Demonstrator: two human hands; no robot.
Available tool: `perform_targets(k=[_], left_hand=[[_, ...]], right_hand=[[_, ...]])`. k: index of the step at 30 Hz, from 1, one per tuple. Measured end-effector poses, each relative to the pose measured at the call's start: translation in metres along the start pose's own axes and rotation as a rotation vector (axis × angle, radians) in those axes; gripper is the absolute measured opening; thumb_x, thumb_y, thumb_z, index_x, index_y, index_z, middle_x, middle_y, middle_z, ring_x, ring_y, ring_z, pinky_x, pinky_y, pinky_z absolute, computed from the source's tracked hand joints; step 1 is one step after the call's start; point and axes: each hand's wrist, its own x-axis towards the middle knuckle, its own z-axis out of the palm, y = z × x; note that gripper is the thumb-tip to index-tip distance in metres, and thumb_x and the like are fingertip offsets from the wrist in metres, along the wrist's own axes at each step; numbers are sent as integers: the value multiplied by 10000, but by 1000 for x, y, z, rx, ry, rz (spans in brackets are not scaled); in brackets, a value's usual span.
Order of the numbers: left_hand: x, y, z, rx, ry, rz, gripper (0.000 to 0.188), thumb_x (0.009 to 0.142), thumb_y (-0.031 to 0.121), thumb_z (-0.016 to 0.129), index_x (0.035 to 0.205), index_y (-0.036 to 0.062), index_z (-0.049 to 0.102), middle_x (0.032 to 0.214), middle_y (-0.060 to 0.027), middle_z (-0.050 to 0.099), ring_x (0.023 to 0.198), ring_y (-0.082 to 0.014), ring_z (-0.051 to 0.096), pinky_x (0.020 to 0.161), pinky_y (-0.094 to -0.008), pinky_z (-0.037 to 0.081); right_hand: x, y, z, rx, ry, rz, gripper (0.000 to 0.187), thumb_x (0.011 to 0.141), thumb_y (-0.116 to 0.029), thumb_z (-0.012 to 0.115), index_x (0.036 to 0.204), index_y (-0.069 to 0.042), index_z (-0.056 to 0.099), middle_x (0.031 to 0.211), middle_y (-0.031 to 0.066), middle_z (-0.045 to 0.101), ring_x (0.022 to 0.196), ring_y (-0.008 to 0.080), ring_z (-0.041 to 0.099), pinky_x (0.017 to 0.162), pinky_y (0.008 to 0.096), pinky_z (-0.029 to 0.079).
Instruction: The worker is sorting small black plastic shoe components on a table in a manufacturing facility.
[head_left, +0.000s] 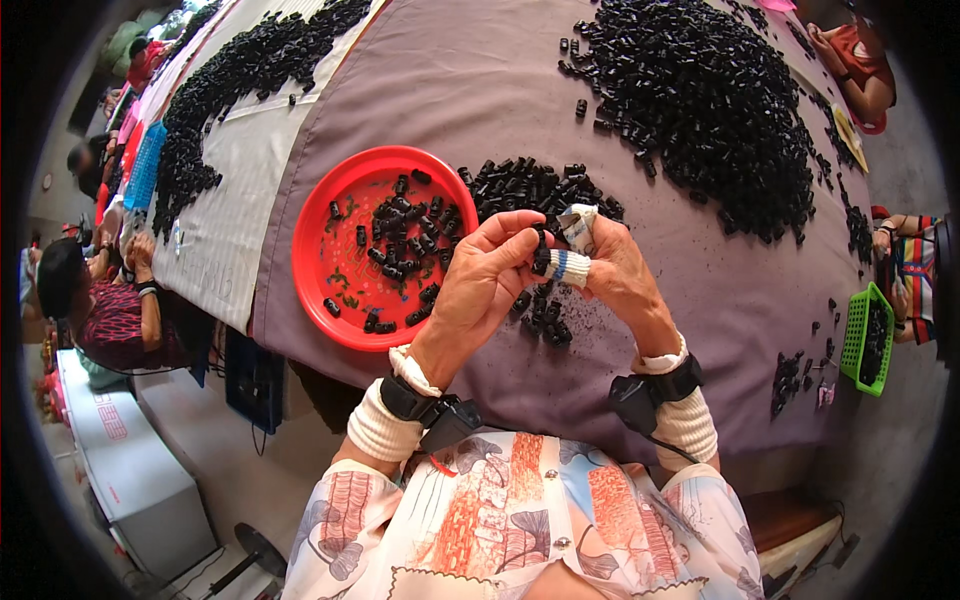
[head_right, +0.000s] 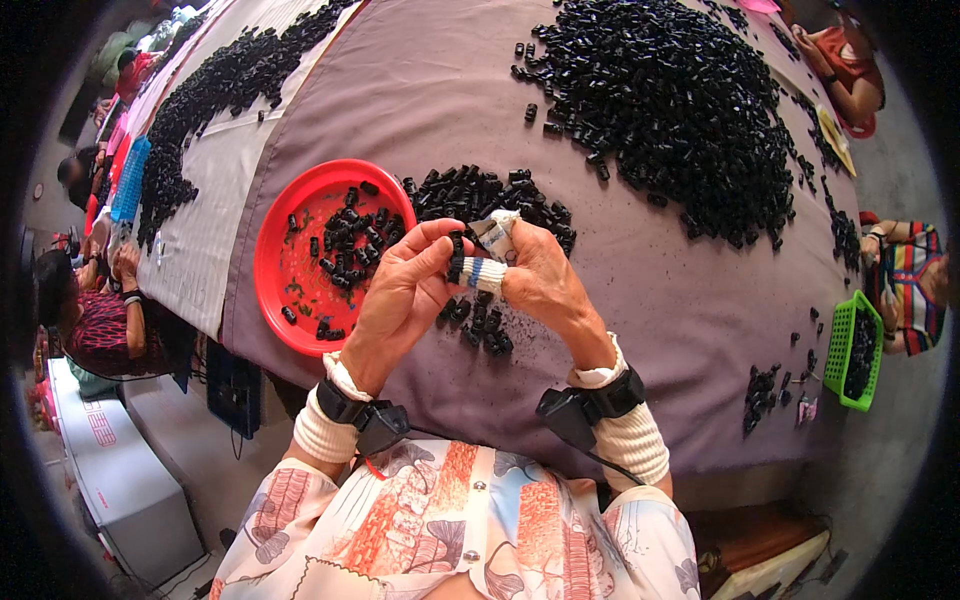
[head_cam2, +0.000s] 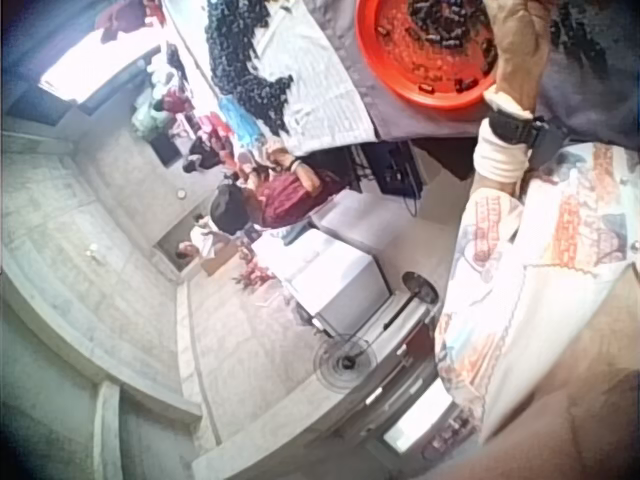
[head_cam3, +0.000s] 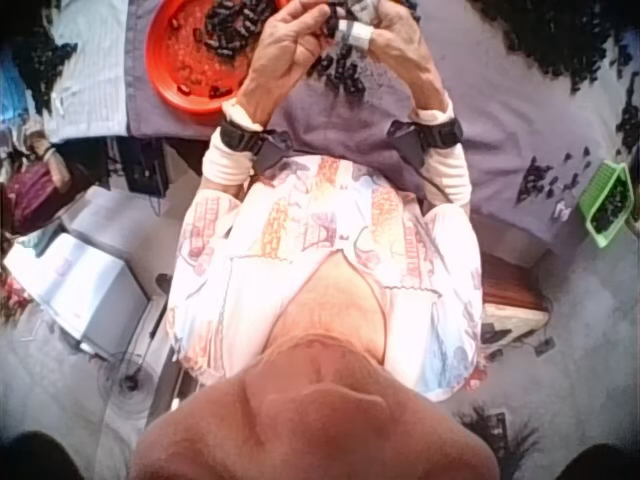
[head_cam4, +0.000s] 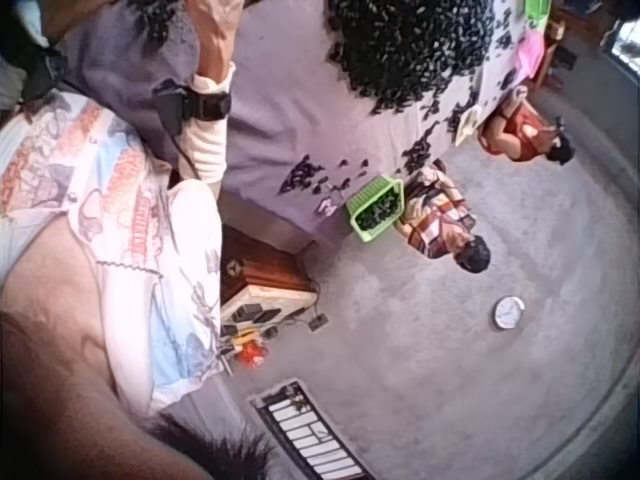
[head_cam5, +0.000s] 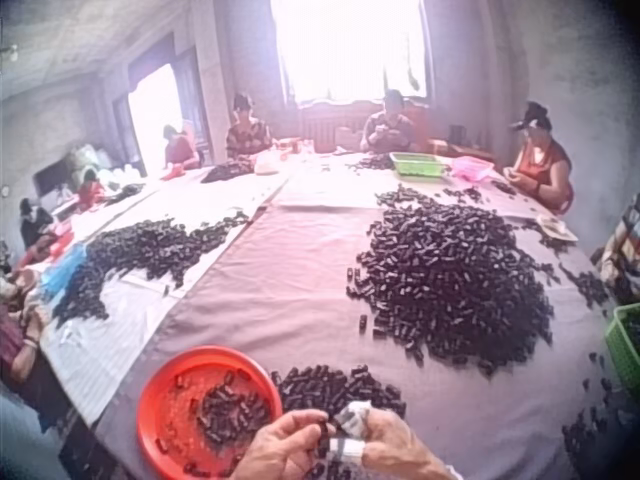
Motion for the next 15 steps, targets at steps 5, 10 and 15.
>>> perform_targets(k=[5, 10, 15], left_hand=[[1, -1, -4, -23, 0, -21, 217, 915, 96, 522, 1122, 28, 530, 940, -72, 616, 831, -114, 585, 724, -284, 504], [1, -1, -6, -67, -45, -43, 238, 912, 96, 527, 1137, 17, 533, 938, -69, 616, 835, -115, 583, 737, -287, 498], [1, -2, -5, -110, -49, -65, 244, 913, 88, 523, 1139, -2, 540, 930, -66, 615, 848, -121, 583, 771, -279, 487]], right_hand=[[0, 5, 0, 24, 14, 9, 233, 751, -181, 697, 827, -15, 552, 667, -32, 508, 606, 53, 430, 503, 223, 371], [3, 11, 2, 126, -50, 30, 238, 752, -220, 718, 854, -64, 569, 630, -52, 507, 480, 11, 432, 399, 173, 331], [1, 0, -1, -44, -80, 13, 257, 738, -225, 709, 849, -42, 568, 652, -26, 525, 551, 48, 454, 473, 217, 367]])
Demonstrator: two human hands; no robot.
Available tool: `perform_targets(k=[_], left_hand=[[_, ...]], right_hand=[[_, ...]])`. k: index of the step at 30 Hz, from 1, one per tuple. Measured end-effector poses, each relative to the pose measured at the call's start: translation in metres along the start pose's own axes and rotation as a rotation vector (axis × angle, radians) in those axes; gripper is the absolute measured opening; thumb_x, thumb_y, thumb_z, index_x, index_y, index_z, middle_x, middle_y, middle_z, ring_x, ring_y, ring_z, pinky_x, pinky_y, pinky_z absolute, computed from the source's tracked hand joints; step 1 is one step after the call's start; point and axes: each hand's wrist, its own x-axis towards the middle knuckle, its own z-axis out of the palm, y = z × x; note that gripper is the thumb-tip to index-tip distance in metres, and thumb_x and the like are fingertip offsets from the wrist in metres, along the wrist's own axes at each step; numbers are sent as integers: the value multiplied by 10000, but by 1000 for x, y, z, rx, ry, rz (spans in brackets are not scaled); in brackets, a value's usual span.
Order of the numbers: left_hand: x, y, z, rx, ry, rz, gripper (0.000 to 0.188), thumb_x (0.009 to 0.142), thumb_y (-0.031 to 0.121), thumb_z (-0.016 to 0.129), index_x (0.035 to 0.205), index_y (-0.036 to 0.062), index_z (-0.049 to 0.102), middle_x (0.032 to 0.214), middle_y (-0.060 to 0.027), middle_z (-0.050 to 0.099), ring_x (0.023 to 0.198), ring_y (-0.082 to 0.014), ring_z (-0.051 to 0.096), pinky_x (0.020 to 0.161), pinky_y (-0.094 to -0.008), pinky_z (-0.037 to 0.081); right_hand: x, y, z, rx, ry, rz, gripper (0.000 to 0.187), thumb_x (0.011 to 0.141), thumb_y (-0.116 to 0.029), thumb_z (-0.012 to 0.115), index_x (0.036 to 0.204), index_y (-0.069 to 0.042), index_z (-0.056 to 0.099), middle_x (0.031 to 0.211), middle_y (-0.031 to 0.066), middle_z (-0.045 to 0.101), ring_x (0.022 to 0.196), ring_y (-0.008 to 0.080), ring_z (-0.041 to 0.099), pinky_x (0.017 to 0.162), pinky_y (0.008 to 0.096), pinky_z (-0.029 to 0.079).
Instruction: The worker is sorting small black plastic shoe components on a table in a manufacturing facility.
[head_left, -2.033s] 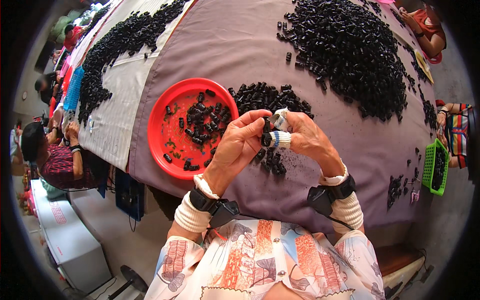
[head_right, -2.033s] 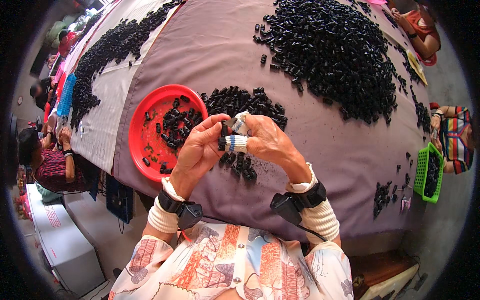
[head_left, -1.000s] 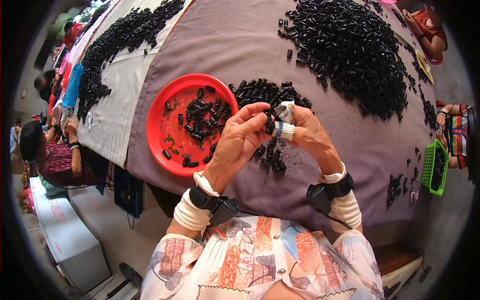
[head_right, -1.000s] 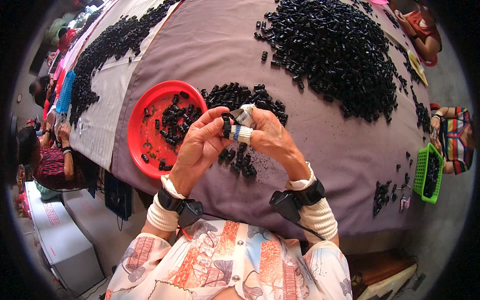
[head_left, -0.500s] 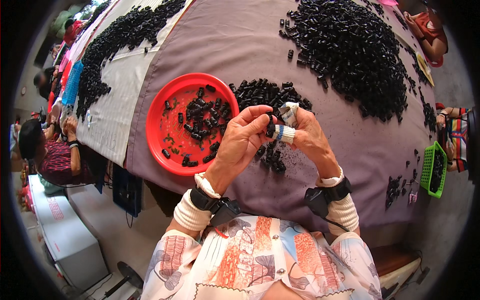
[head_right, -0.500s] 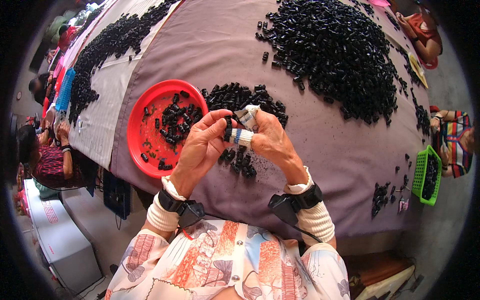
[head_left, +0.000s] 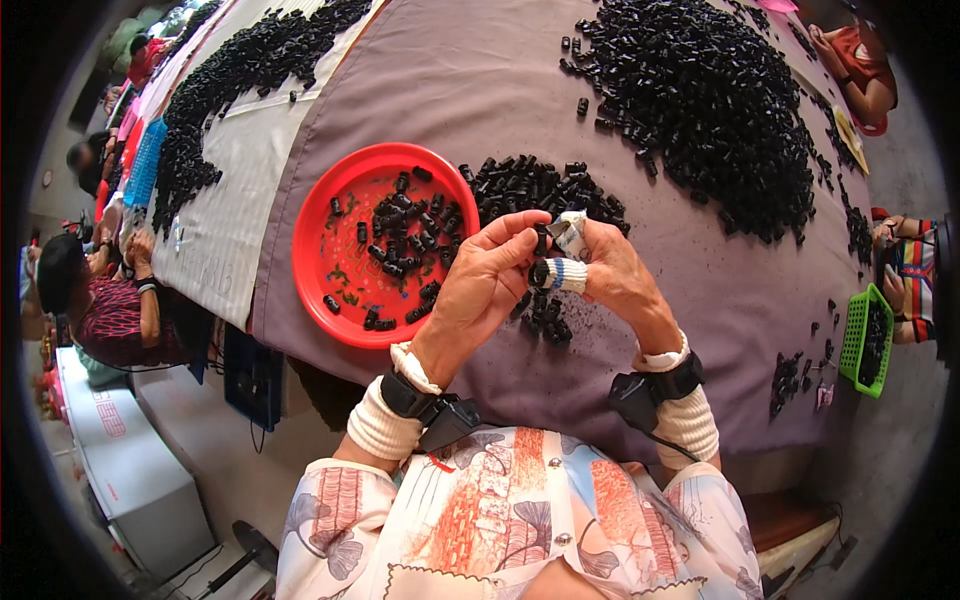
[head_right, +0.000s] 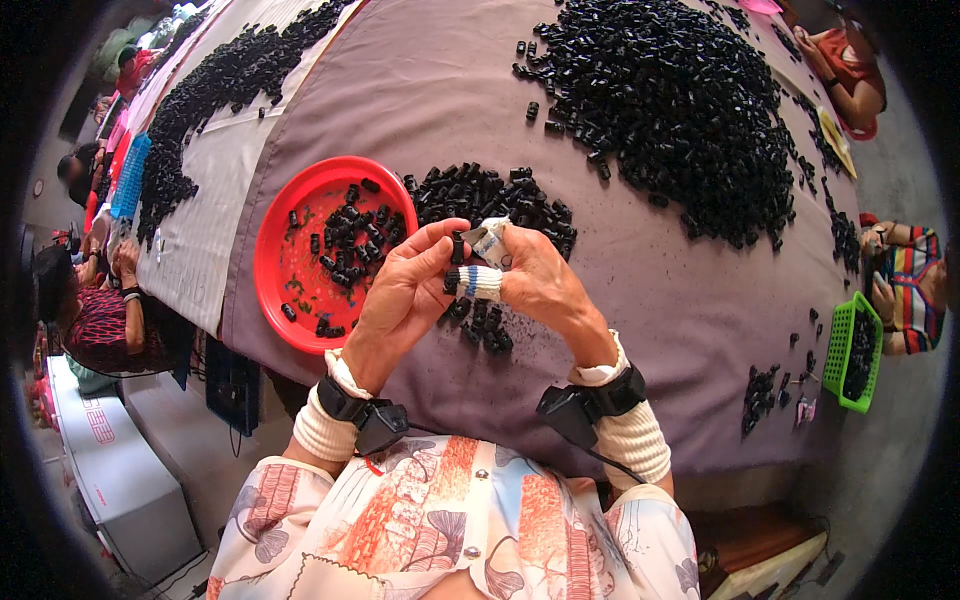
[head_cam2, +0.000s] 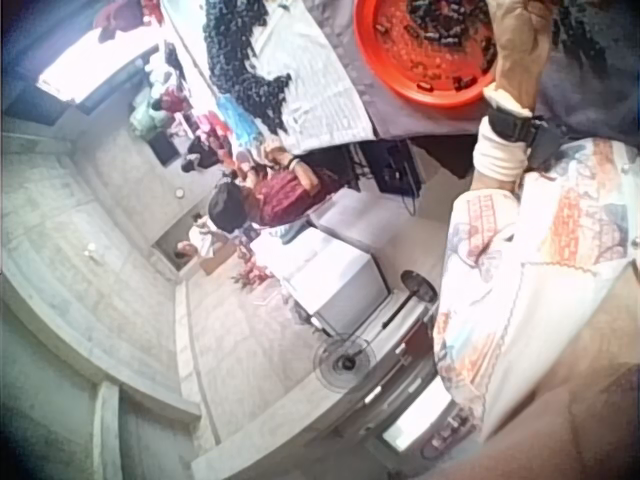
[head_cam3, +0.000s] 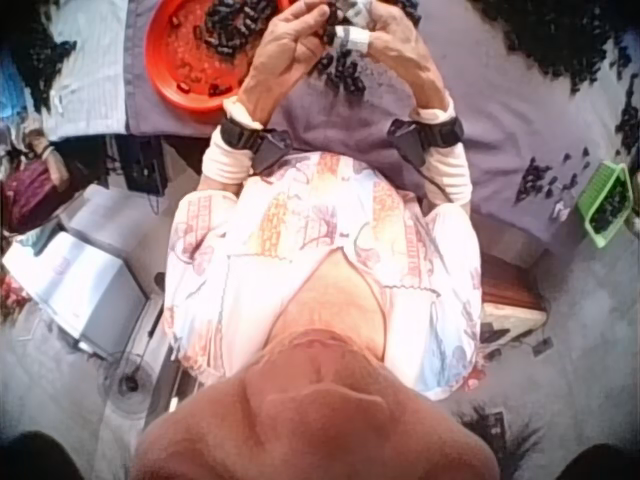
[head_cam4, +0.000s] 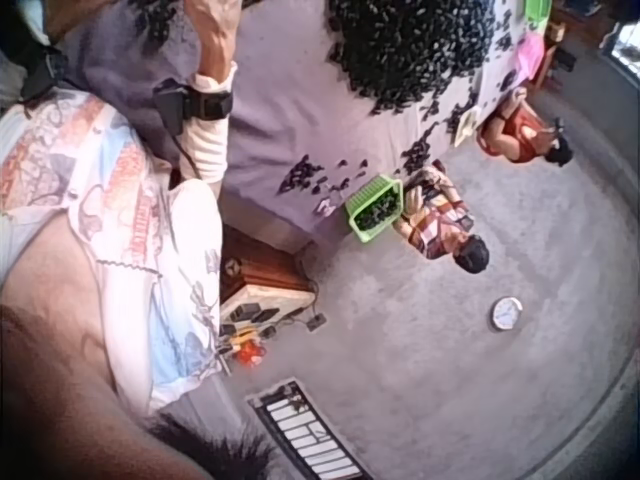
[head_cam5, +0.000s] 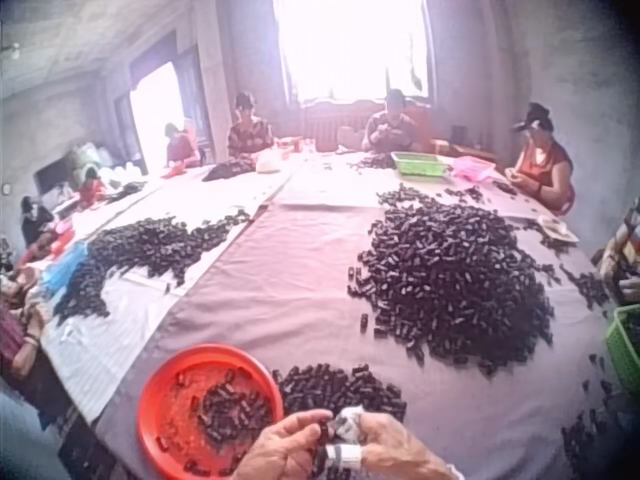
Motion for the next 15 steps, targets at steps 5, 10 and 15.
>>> perform_targets(k=[5, 10, 15], left_hand=[[1, -2, -6, -20, 7, -2, 279, 921, 100, 502, 1177, -13, 508, 998, -109, 623, 876, -160, 623, 772, -288, 516], [1, -1, -4, -25, -2, -19, 273, 922, 100, 501, 1168, -18, 514, 994, -109, 624, 869, -159, 622, 771, -291, 516], [1, -1, -4, -3, -7, -13, 262, 921, 98, 501, 1155, -18, 523, 984, -105, 626, 863, -156, 621, 766, -292, 516]], right_hand=[[1, -5, 0, -47, -13, 21, 311, 720, -241, 706, 862, -4, 565, 675, 29, 562, 609, 102, 498, 545, 270, 416], [3, -5, -2, -150, -51, 5, 328, 701, -272, 699, 819, 5, 568, 674, 67, 574, 596, 137, 519, 546, 294, 417], [7, 8, -4, -192, -70, -56, 339, 705, -287, 699, 819, 4, 569, 662, 70, 557, 597, 143, 511, 546, 301, 411]])
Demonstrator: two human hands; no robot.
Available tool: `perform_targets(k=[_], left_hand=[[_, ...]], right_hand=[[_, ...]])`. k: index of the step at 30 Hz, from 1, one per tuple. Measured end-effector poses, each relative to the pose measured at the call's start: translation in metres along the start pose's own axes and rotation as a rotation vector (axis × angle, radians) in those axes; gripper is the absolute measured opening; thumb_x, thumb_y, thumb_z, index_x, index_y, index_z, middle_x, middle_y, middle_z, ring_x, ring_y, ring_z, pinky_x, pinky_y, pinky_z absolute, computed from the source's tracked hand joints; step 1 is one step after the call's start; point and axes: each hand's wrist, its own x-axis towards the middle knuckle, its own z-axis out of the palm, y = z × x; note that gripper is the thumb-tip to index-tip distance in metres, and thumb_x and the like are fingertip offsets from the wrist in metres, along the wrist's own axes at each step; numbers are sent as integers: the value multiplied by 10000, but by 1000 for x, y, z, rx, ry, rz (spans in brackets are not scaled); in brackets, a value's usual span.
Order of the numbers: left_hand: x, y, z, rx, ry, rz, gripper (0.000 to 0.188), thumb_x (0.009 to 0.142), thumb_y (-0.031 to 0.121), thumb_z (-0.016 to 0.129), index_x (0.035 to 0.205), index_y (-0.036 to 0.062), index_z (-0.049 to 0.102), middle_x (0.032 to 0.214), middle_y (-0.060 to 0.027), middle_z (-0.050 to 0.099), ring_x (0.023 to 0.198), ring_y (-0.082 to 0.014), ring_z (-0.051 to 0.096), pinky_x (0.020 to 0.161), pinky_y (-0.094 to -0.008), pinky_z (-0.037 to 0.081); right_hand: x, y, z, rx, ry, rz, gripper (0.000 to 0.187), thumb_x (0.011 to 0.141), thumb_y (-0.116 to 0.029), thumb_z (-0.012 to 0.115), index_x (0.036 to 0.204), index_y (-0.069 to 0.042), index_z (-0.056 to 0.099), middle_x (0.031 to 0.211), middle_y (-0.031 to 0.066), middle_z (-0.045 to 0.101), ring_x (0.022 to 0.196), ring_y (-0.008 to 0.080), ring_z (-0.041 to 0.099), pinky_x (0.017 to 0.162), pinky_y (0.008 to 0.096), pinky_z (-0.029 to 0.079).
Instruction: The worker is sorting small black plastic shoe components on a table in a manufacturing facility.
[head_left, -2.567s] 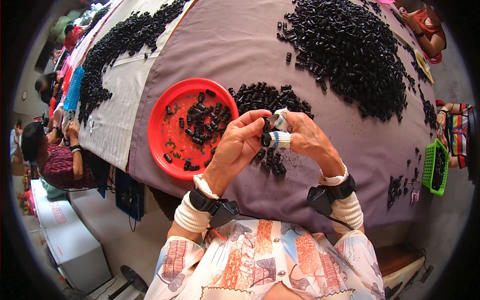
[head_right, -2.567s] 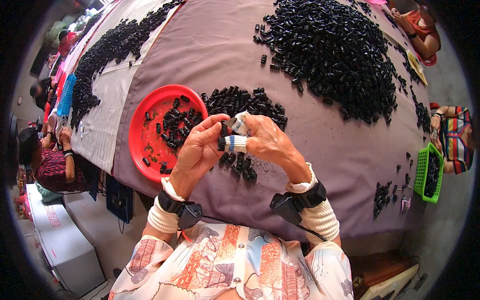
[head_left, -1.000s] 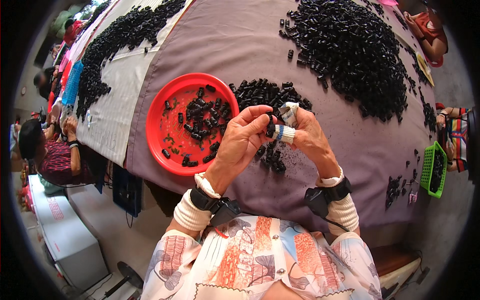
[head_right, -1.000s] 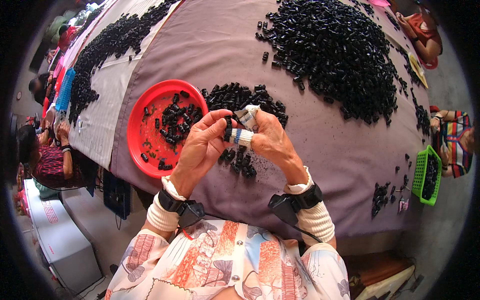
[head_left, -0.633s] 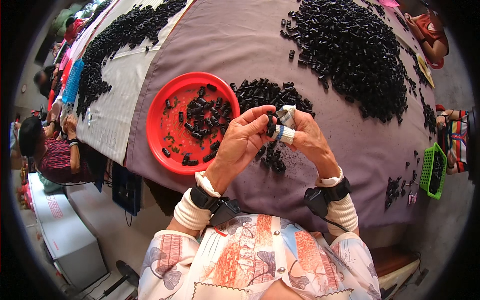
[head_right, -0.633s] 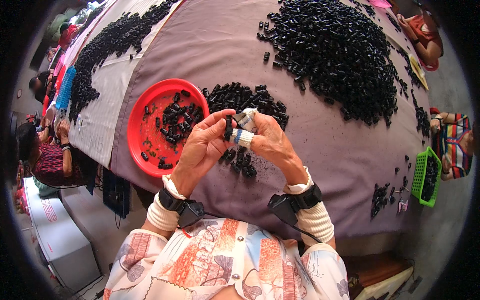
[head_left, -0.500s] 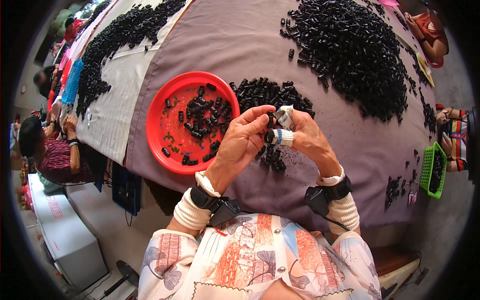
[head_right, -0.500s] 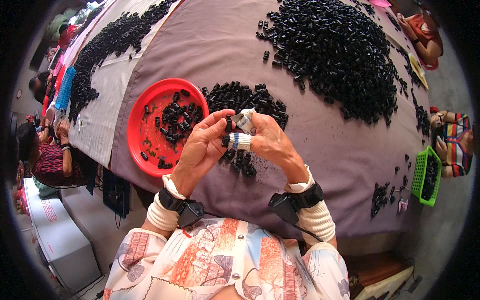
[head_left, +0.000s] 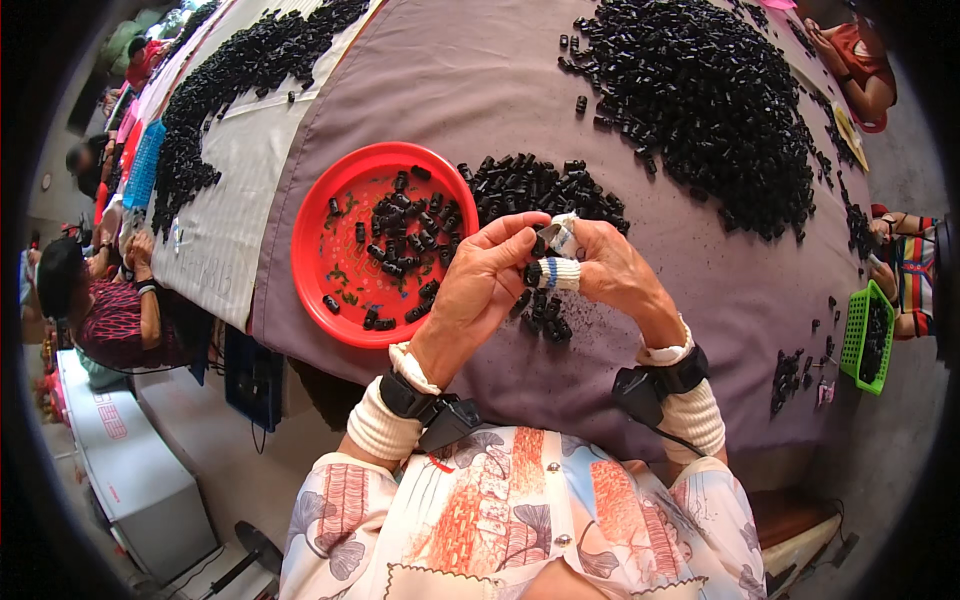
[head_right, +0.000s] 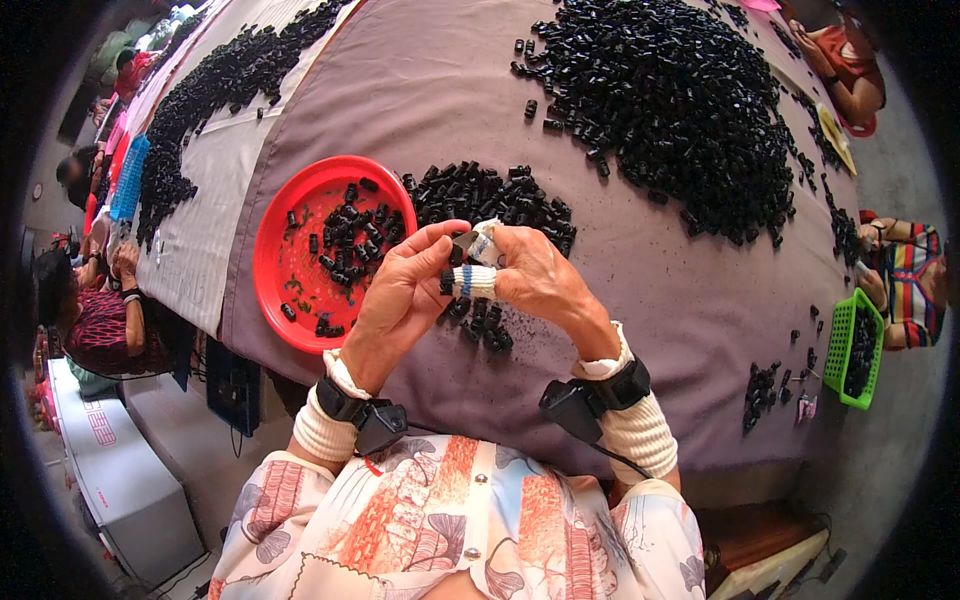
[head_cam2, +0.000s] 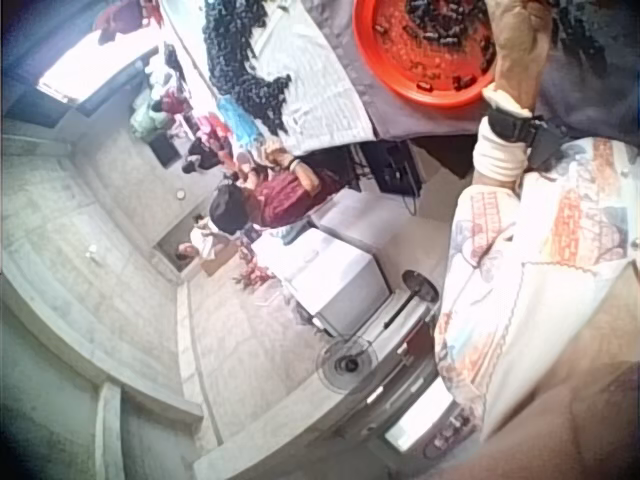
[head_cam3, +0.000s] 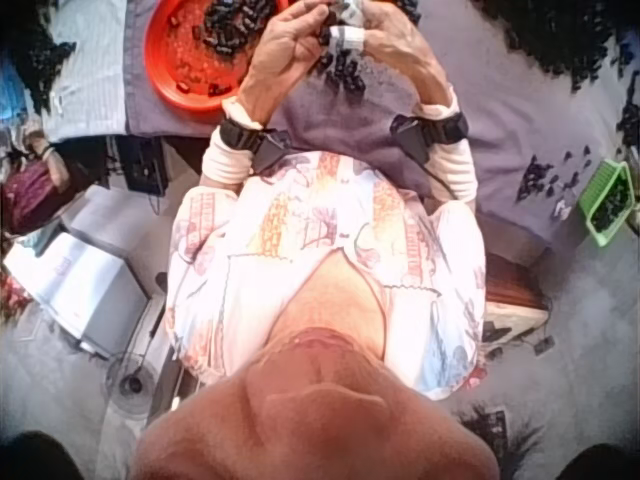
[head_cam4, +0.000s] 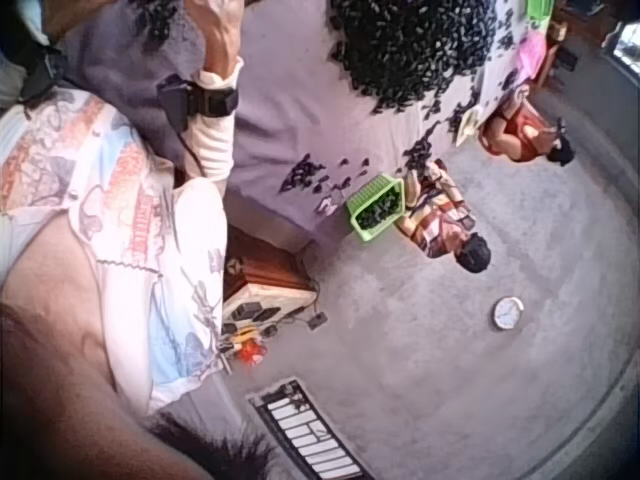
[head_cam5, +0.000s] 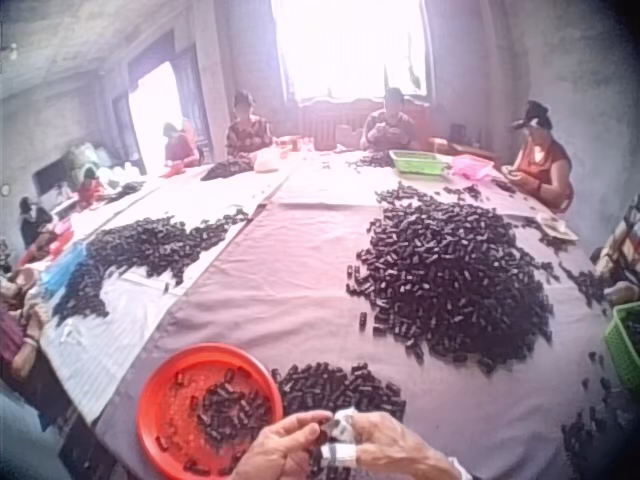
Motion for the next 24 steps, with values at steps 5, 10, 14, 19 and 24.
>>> perform_targets(k=[5, 10, 14, 19, 24], left_hand=[[-2, 1, 3, -5, 11, -12, 205, 913, 80, 517, 1087, -17, 565, 973, -78, 617, 872, -132, 590, 787, -273, 489], [-3, 1, 4, 4, 27, -7, 215, 906, 70, 521, 1098, -23, 554, 971, -88, 621, 852, -140, 608, 759, -275, 509], [-2, 1, 9, 29, 72, 7, 190, 903, 70, 532, 1066, -19, 568, 960, -83, 623, 841, -137, 608, 750, -272, 508], [-2, 1, 6, 66, 88, -3, 184, 899, 70, 538, 1058, -16, 569, 945, -78, 625, 839, -135, 608, 750, -273, 509], [0, -1, 7, -55, 82, 7, 190, 899, 76, 538, 1067, -10, 564, 946, -78, 625, 847, -136, 607, 759, -277, 508]], right_hand=[[-2, -1, 2, 23, 10, -33, 320, 715, -274, 695, 810, 2, 564, 651, 64, 540, 586, 141, 487, 542, 301, 405], [-2, -3, 1, 43, -4, -69, 285, 729, -239, 684, 808, 8, 565, 634, 43, 531, 580, 121, 463, 542, 298, 404], [-1, 1, 1, 32, -23, -68, 276, 733, -229, 677, 809, 12, 567, 622, 46, 527, 577, 123, 466, 543, 300, 405], [1, 10, 4, -86, -19, -74, 266, 734, -220, 673, 812, 12, 569, 616, 63, 521, 571, 136, 472, 549, 302, 409], [-3, -10, -1, 92, -6, -33, 270, 730, -241, 688, 787, -6, 567, 633, 27, 526, 575, 113, 469, 536, 289, 399]])
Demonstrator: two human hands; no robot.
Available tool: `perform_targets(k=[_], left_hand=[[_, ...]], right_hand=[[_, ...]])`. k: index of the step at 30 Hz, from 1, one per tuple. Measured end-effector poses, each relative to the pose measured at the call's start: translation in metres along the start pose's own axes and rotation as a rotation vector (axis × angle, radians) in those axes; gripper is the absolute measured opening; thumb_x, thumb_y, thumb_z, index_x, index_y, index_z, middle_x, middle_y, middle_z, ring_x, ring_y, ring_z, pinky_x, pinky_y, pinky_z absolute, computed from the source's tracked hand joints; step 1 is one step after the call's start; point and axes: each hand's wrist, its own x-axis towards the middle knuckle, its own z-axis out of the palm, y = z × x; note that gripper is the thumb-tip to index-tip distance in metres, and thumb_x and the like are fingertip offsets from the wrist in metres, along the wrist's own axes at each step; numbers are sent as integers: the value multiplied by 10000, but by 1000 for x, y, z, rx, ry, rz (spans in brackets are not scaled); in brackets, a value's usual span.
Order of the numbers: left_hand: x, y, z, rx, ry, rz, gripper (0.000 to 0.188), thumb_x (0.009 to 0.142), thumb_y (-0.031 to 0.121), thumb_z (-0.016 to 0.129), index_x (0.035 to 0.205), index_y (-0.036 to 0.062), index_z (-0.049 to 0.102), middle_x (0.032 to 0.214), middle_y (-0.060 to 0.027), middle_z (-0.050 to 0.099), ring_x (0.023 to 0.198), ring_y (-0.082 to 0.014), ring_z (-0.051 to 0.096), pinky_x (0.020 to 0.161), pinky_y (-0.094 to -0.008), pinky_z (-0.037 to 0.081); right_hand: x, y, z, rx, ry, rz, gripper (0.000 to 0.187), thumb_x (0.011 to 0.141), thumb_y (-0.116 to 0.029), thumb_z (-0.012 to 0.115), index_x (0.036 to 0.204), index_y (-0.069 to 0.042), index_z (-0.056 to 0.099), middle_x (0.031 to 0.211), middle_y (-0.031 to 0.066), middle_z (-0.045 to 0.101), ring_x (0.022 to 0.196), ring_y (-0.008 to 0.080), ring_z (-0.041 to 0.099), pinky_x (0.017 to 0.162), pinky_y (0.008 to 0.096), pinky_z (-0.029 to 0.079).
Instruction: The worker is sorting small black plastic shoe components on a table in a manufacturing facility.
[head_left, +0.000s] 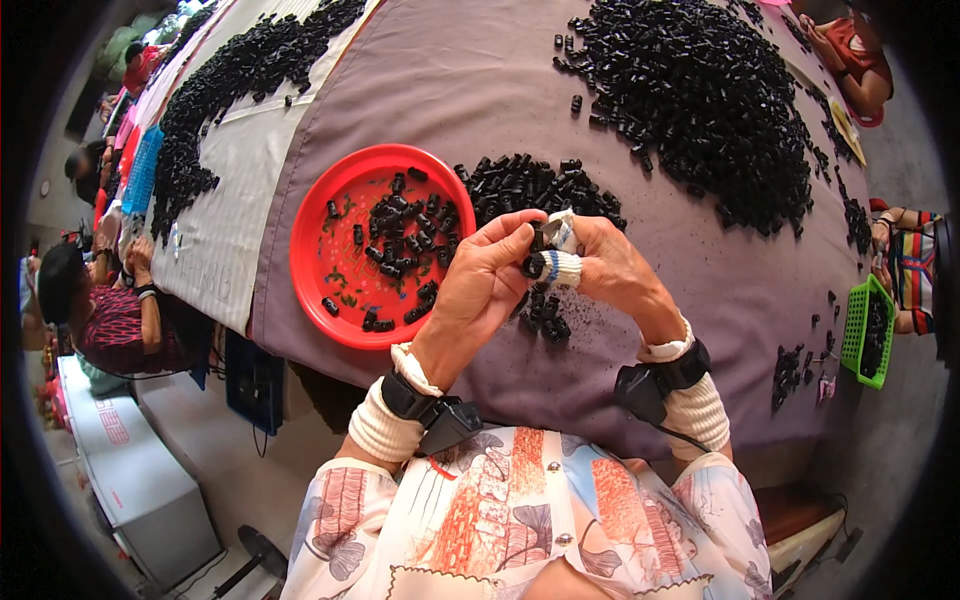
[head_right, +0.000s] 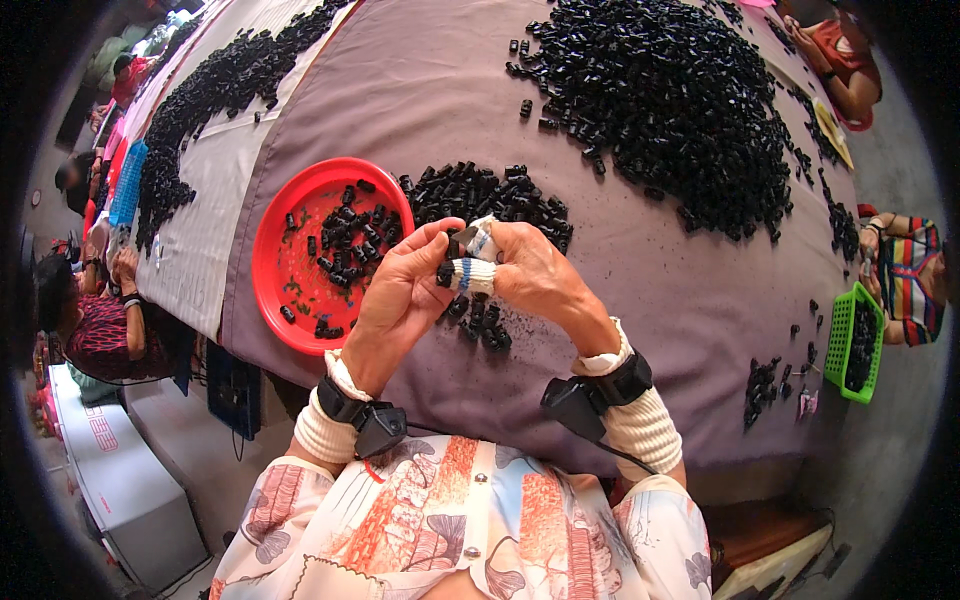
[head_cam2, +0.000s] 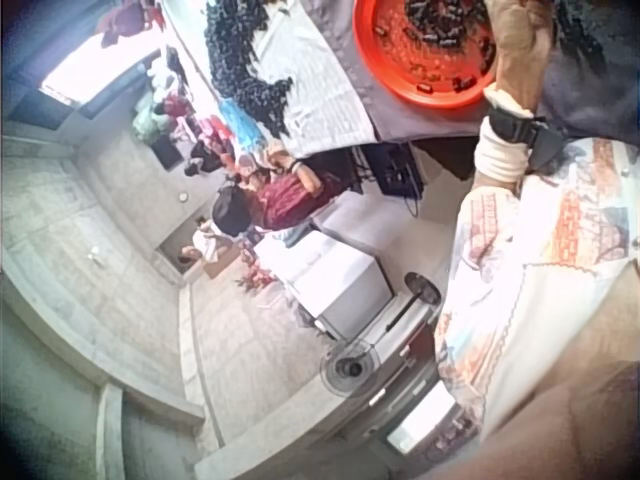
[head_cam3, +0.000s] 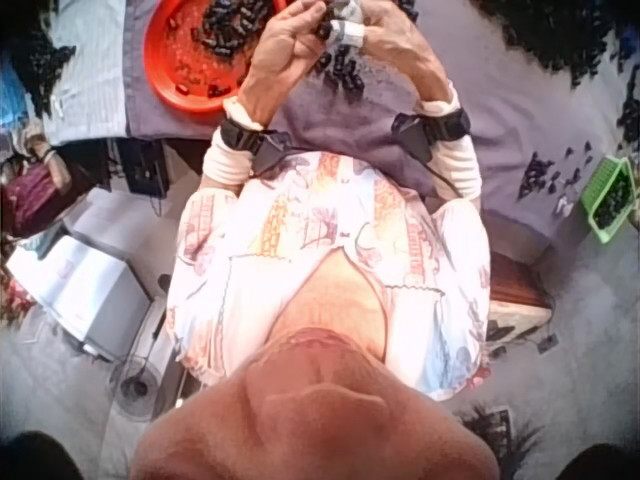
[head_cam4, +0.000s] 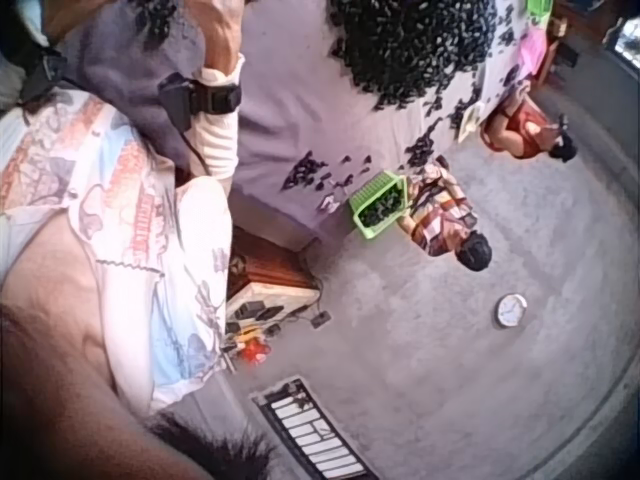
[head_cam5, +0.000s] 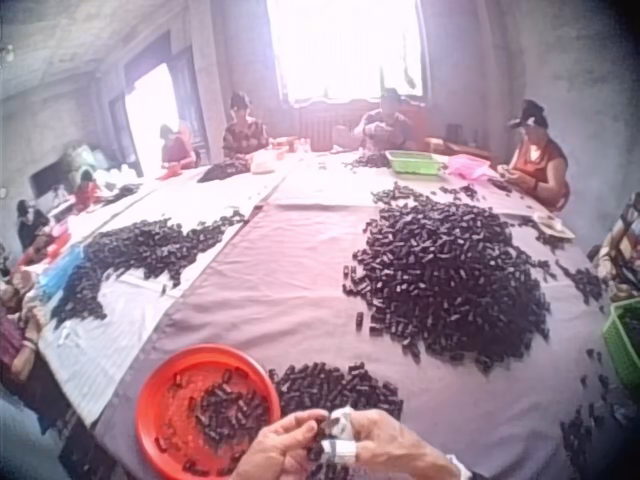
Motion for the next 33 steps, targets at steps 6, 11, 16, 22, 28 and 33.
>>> perform_targets(k=[6, 11, 16, 22, 28, 33], left_hand=[[0, -3, -5, -68, -94, -23, 234, 911, 65, 503, 1126, -26, 521, 1031, -121, 610, 900, -171, 620, 791, -296, 532], [0, -3, -7, -59, -90, -29, 244, 910, 68, 506, 1134, -27, 514, 1029, -121, 608, 880, -169, 626, 770, -289, 540], [0, -3, -6, -58, -92, -29, 249, 907, 70, 514, 1137, -23, 512, 1025, -114, 608, 875, -165, 627, 765, -286, 541], [-2, -4, -3, 10, -33, -25, 203, 905, 75, 525, 1088, -7, 555, 970, -83, 618, 861, -140, 601, 772, -280, 505], [-2, -2, -1, 4, -30, -13, 197, 905, 81, 528, 1082, -2, 557, 961, -76, 615, 861, -138, 600, 774, -281, 504], [-4, -3, -3, -33, -91, 20, 232, 876, 66, 563, 1094, -11, 542, 992, -102, 616, 858, -163, 625, 775, -292, 525]], right_hand=[[1, 3, -2, -8, 7, 104, 313, 704, -289, 709, 760, -20, 560, 634, 17, 523, 573, 108, 465, 523, 282, 389], [1, 1, -2, -31, 3, 101, 348, 689, -310, 715, 749, -11, 547, 619, 32, 509, 569, 122, 461, 523, 292, 386], [1, 7, 0, -48, 7, 38, 364, 689, -316, 716, 747, -5, 536, 603, 42, 486, 571, 130, 442, 533, 299, 380], [0, 11, 1, -22, 0, -6, 376, 702, -327, 714, 763, 2, 544, 618, 43, 505, 576, 132, 460, 537, 304, 387], [1, 9, 0, -39, -2, 14, 333, 712, -280, 725, 818, -2, 576, 649, 19, 529, 593, 109, 477, 539, 292, 407], [0, -5, 2, 76, 57, 119, 296, 703, -231, 733, 834, -17, 575, 680, -1, 541, 613, 89, 477, 548, 271, 415]])
